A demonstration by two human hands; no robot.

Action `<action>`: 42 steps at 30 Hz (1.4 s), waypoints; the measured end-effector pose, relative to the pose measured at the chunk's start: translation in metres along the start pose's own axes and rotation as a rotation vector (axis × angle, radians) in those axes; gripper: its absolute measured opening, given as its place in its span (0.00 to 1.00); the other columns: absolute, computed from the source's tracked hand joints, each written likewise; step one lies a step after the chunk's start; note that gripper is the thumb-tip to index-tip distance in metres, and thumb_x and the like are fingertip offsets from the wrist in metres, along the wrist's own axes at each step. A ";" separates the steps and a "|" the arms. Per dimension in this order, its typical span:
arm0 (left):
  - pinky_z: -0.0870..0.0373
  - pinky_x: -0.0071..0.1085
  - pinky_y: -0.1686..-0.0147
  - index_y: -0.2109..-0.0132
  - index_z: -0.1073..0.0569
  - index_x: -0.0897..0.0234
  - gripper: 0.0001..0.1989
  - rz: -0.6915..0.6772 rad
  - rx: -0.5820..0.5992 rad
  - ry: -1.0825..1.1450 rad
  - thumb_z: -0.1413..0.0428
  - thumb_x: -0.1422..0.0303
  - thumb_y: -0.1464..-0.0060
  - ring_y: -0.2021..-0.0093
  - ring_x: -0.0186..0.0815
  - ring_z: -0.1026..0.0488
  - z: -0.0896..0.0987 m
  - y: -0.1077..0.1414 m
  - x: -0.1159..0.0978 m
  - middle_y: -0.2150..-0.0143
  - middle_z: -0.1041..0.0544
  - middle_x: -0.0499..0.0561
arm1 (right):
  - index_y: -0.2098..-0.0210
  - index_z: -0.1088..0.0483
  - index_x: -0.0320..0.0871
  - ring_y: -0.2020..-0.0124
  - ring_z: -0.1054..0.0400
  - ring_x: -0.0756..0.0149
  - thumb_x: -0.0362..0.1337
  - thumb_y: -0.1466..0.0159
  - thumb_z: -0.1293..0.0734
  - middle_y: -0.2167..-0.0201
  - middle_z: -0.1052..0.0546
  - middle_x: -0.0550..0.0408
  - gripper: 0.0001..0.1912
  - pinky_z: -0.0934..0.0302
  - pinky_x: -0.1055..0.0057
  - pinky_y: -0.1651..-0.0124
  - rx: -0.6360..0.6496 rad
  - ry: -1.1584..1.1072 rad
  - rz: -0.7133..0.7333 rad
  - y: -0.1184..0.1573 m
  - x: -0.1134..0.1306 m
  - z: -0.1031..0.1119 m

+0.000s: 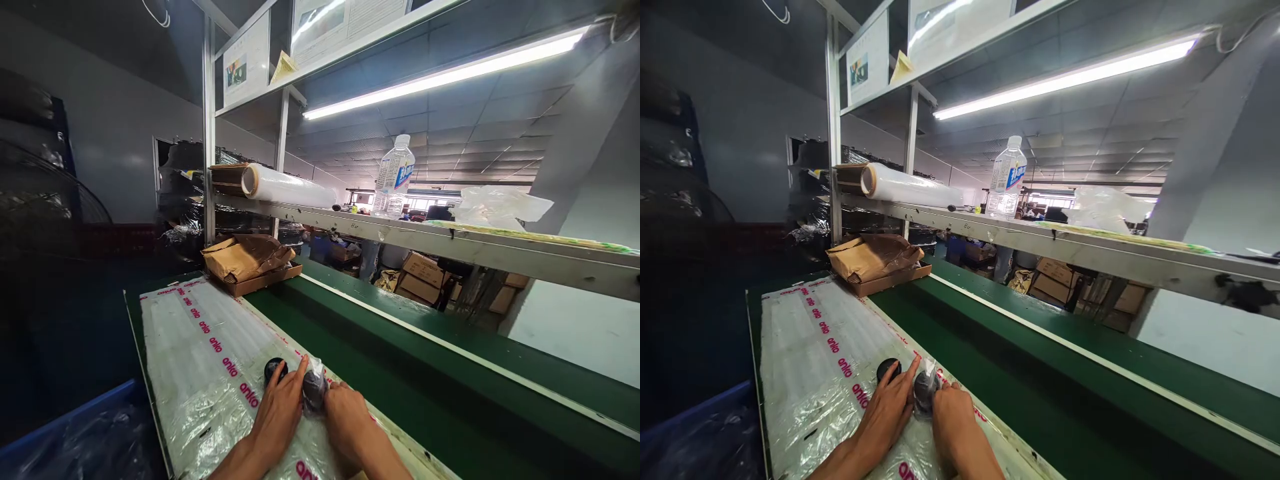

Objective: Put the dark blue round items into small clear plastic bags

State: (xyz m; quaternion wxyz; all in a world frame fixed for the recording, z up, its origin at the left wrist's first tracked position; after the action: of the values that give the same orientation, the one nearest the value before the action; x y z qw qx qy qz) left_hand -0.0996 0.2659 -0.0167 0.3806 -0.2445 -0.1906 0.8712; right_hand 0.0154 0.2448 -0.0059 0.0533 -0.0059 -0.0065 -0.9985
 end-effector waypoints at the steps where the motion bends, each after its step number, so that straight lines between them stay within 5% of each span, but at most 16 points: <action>1: 0.42 0.63 0.34 0.28 0.81 0.49 0.56 0.000 -0.001 0.010 0.54 0.87 0.50 0.43 0.43 0.25 -0.001 0.000 -0.001 0.46 0.22 0.52 | 0.59 0.24 0.38 0.50 0.25 0.56 0.32 0.32 0.28 0.54 0.20 0.50 0.04 0.29 0.55 0.48 0.005 0.002 -0.001 0.004 0.001 0.002; 6: 0.45 0.56 0.31 0.26 0.72 0.50 0.55 0.012 -0.009 0.091 0.52 0.87 0.52 0.45 0.39 0.25 -0.002 -0.001 -0.003 0.49 0.22 0.48 | 0.57 0.24 0.37 0.45 0.28 0.54 0.31 0.31 0.30 0.52 0.20 0.47 0.04 0.34 0.52 0.42 -0.010 -0.103 -0.013 0.013 0.001 0.009; 10: 0.26 0.38 0.48 0.26 0.58 0.59 0.45 0.164 -0.038 0.155 0.52 0.84 0.48 0.55 0.37 0.22 0.008 -0.009 0.002 0.60 0.21 0.47 | 0.67 0.25 0.39 0.64 0.23 0.62 0.37 0.28 0.32 0.68 0.20 0.56 0.11 0.28 0.61 0.56 -0.033 -0.303 -0.097 0.004 -0.015 0.010; 12: 0.26 0.33 0.57 0.27 0.53 0.62 0.44 0.261 -0.053 0.172 0.51 0.83 0.49 0.62 0.37 0.23 0.018 -0.018 0.005 0.64 0.21 0.45 | 0.69 0.27 0.39 0.70 0.25 0.65 0.37 0.28 0.33 0.73 0.22 0.60 0.13 0.29 0.68 0.64 -0.052 -0.423 -0.123 0.001 -0.024 0.012; 16: 0.29 0.31 0.61 0.30 0.42 0.62 0.37 0.358 -0.046 0.185 0.50 0.81 0.47 0.65 0.36 0.23 0.039 -0.036 0.003 0.67 0.21 0.43 | 0.68 0.30 0.41 0.71 0.25 0.67 0.27 0.31 0.40 0.71 0.21 0.59 0.12 0.38 0.76 0.72 -0.153 -0.589 -0.161 0.007 -0.039 0.027; 25: 0.31 0.29 0.61 0.42 0.27 0.64 0.26 0.378 -0.004 0.230 0.48 0.82 0.47 0.63 0.36 0.23 0.053 -0.042 -0.014 0.62 0.19 0.47 | 0.63 0.29 0.44 0.66 0.26 0.57 0.27 0.35 0.38 0.67 0.20 0.53 0.08 0.50 0.68 0.68 -0.375 -0.387 -0.220 0.036 -0.042 0.070; 31: 0.32 0.29 0.62 0.42 0.28 0.64 0.23 0.403 -0.032 0.239 0.49 0.79 0.43 0.65 0.37 0.22 0.054 -0.038 -0.007 0.63 0.18 0.48 | 0.52 0.29 0.44 0.56 0.25 0.58 0.31 0.28 0.43 0.56 0.20 0.52 0.12 0.40 0.67 0.57 -0.397 -0.338 -0.104 0.043 -0.026 0.073; 36: 0.31 0.28 0.64 0.42 0.28 0.63 0.21 0.409 -0.055 0.293 0.49 0.76 0.42 0.66 0.35 0.21 0.053 -0.037 -0.001 0.62 0.19 0.48 | 0.42 0.30 0.47 0.47 0.27 0.57 0.27 0.37 0.31 0.44 0.24 0.52 0.25 0.37 0.69 0.51 -0.288 -0.339 0.038 0.036 0.006 0.049; 42: 0.31 0.29 0.63 0.42 0.28 0.65 0.21 0.393 -0.096 0.346 0.50 0.75 0.42 0.65 0.37 0.22 0.052 -0.031 0.006 0.63 0.20 0.49 | 0.63 0.21 0.46 0.60 0.24 0.59 0.24 0.41 0.32 0.61 0.18 0.55 0.12 0.39 0.71 0.60 -0.299 -0.416 -0.073 0.023 -0.002 0.040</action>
State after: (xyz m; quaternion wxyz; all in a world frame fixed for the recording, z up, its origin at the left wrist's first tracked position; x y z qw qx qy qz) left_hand -0.1157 0.2825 0.0396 0.2191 -0.4397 -0.1128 0.8636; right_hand 0.0204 0.2227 0.0340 0.0132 -0.2188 0.1299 -0.9670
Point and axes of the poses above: each hand's wrist, its own y-axis away from the middle knuckle, its own z-axis out of the back of the hand, x = y × z, the point moved 7 cm from there along -y, towards the middle knuckle
